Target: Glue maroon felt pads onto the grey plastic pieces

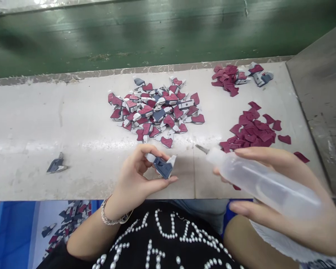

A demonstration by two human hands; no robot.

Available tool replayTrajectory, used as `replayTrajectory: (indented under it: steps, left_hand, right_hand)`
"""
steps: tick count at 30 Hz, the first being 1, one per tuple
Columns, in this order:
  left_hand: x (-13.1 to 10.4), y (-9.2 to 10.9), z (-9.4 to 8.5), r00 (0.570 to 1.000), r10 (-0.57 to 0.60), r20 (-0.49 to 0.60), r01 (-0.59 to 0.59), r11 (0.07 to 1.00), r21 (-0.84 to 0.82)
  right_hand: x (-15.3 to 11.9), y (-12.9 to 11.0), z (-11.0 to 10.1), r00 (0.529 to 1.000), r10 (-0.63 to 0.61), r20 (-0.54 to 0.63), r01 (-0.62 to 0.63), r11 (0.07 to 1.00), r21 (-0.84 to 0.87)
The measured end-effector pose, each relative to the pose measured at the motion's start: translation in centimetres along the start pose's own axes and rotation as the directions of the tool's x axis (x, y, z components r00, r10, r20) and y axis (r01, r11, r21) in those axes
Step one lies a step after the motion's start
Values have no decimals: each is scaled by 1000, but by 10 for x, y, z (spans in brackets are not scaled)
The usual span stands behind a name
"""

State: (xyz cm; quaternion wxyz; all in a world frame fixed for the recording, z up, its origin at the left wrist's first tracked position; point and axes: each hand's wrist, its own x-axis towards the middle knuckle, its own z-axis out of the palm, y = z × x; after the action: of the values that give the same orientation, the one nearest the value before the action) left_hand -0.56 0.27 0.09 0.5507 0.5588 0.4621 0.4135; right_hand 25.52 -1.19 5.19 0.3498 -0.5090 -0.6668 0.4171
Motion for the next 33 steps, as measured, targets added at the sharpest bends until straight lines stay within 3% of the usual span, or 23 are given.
replayTrajectory:
  steps: [2, 5, 10, 14, 16, 19, 22, 25, 28, 33]
  left_hand:
    - [0, -5, -3, 999, -37, -18, 37, 999, -2]
    - [0, -14, -5, 994, -99, -48, 100, 995, 17]
    - [1, -25, -5, 978, -194, -76, 195, 981, 2]
    - [-1, -28, -8, 964, -259, -63, 259, 966, -12]
    - [-3, -29, -11, 961, -273, -52, 273, 962, 1]
    - [-7, -30, -12, 964, -265, -21, 265, 964, 27]
    - [-11, -35, -9, 968, -251, 20, 250, 968, 23]
    - [-13, -39, -2, 965, -254, 64, 254, 967, 17]
    - [-15, -39, 1, 964, -253, 84, 250, 967, 37]
    - [-17, -30, 3, 972, -221, 81, 220, 975, 30]
  right_hand:
    - [4, 15, 0, 999, 18, 38, -24, 988, 156]
    - [9, 36, 17, 993, 98, 70, -115, 939, 324]
    - [16, 51, 47, 989, 100, 105, -120, 972, 203]
    - [6, 47, 29, 977, 194, 93, -198, 980, 36]
    - [-9, 49, 9, 955, 296, -26, -297, 951, -90]
    - [-32, 59, -15, 863, 420, -281, -486, 841, -236]
    - [-44, 74, -19, 784, 494, -376, -604, 748, -277]
    - [-43, 84, -9, 745, 534, -400, -654, 703, -280]
    - [-36, 87, -3, 736, 539, -410, -665, 689, -290]
    - [-32, 82, -6, 763, 519, -385, -632, 725, -275]
